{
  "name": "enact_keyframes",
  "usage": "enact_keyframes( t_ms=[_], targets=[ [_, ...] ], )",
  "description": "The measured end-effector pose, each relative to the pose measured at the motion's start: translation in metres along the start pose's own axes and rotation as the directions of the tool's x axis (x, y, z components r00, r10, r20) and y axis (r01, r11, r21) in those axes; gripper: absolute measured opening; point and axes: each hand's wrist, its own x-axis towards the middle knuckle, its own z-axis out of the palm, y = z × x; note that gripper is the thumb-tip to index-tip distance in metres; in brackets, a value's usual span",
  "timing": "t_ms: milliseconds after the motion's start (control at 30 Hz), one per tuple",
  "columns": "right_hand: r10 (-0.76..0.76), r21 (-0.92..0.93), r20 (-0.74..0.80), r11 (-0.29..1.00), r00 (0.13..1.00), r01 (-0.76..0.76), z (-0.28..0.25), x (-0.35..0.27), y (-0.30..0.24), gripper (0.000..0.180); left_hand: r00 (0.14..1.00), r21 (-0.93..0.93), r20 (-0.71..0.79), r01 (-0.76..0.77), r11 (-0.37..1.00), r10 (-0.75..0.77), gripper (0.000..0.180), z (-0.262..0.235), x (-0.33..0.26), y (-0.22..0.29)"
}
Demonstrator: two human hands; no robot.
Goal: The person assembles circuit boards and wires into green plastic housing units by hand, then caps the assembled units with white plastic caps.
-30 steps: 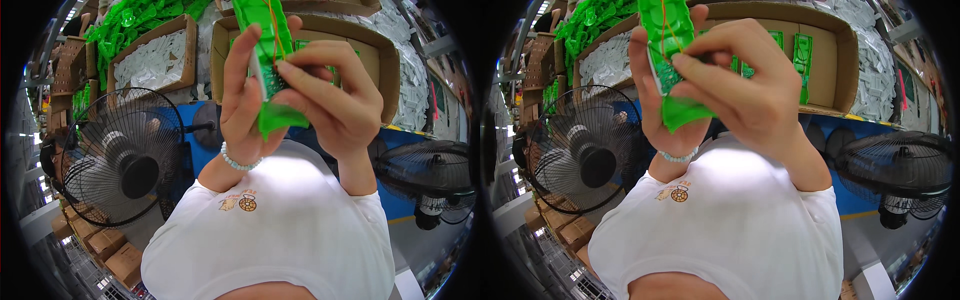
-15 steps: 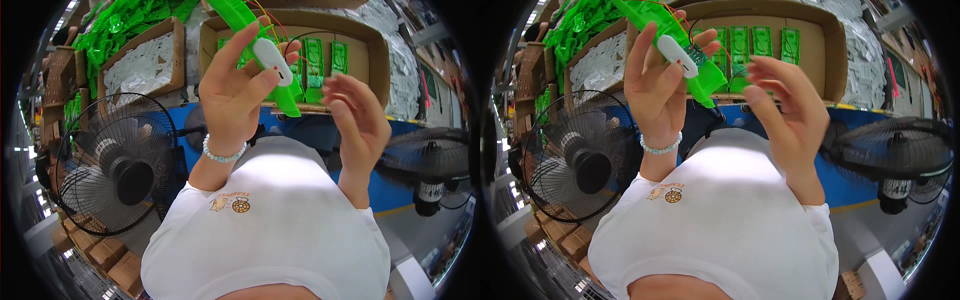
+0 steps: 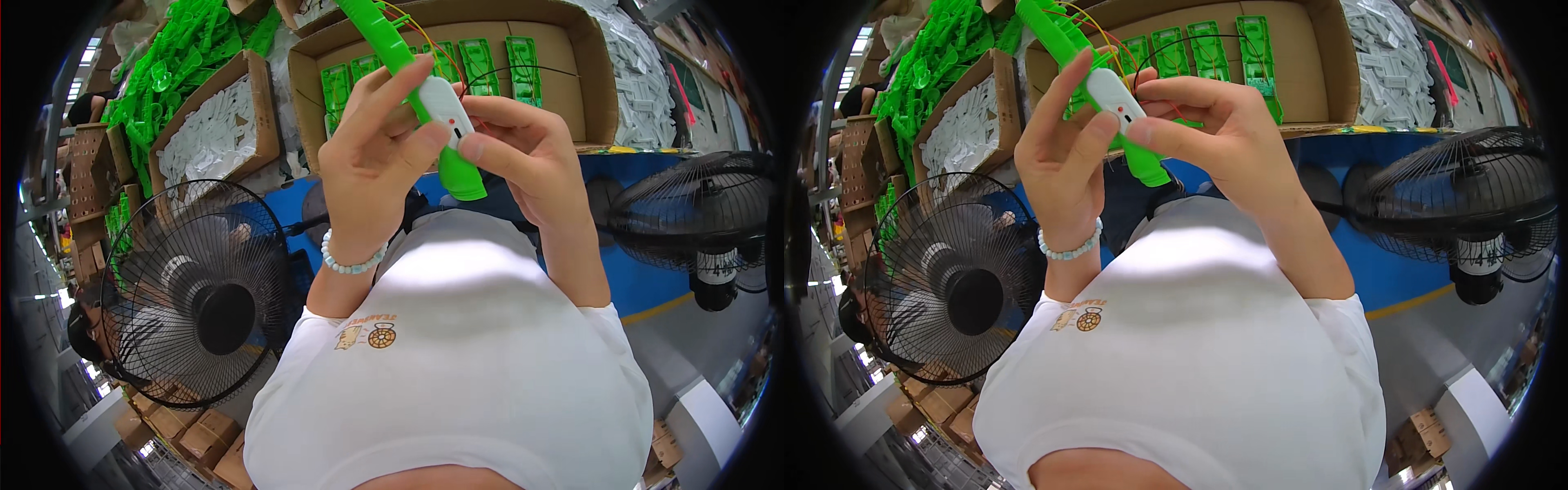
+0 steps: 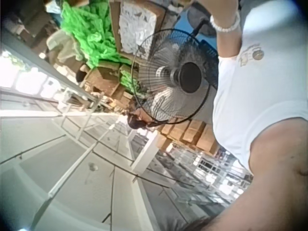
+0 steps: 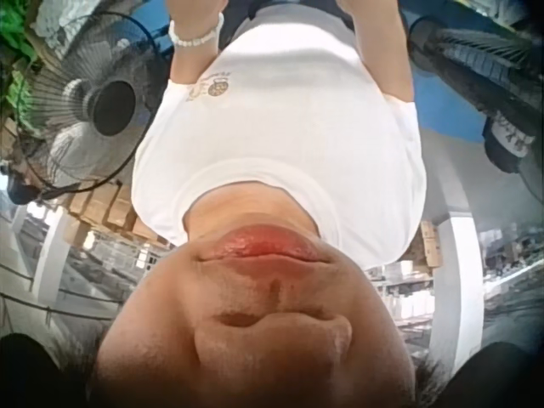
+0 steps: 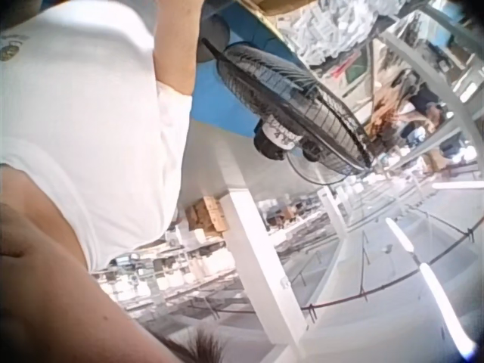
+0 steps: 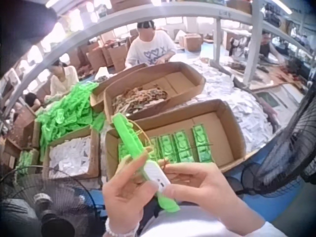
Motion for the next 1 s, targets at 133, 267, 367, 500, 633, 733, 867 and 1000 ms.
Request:
enact_keyframes(
  t_ms=[133,267,367,500,633,733,867,1000],
  targets=[
    [-0.038,0.028,0.007,0.999,0.999,0.037,-0.004,-0.004,0.015,0.04,0.981,0.175,0.121,-0.174,0.969,0.154,0.046,-0.003,-0.008,-0.016],
    [0.059,0.043,0.006,0.997,0.998,-0.059,-0.013,-0.01,0.023,0.04,0.987,0.18,0.141,-0.098,0.979,0.073,0.05,-0.011,-0.022,-0.028],
    [-0.225,-0.364,-0.181,0.92,0.957,0.147,-0.028,-0.007,0.033,0.045,0.999,0.077,0.019,0.047,0.996,-0.048,0.053,-0.015,-0.026,-0.044],
    [-0.506,-0.693,-0.382,0.711,0.773,0.123,-0.063,-0.004,0.021,0.04,0.996,0.27,-0.086,-0.013,0.963,0.038,0.044,-0.037,-0.032,-0.054],
    [-0.69,-0.905,-0.343,0.425,0.637,-0.026,-0.09,-0.002,0.022,0.035,0.964,0.288,-0.265,0.105,0.952,-0.026,0.035,-0.056,-0.046,-0.057],
    [-0.631,-0.945,-0.278,0.044,0.724,-0.325,-0.098,0.004,0.024,0.035,0.96,0.284,-0.279,0.11,0.953,-0.027,0.031,-0.062,-0.051,-0.058],
    [-0.338,-0.878,-0.411,-0.104,0.847,-0.468,-0.106,0.007,0.022,0.034,0.953,0.357,-0.3,0.076,0.931,0.038,0.027,-0.058,-0.055,-0.057],
    [-0.249,-0.907,-0.379,-0.089,0.891,-0.411,-0.114,0.005,0.014,0.032,0.959,0.567,-0.251,0.037,0.823,0.13,0.023,-0.063,-0.054,-0.059]
  ],
)
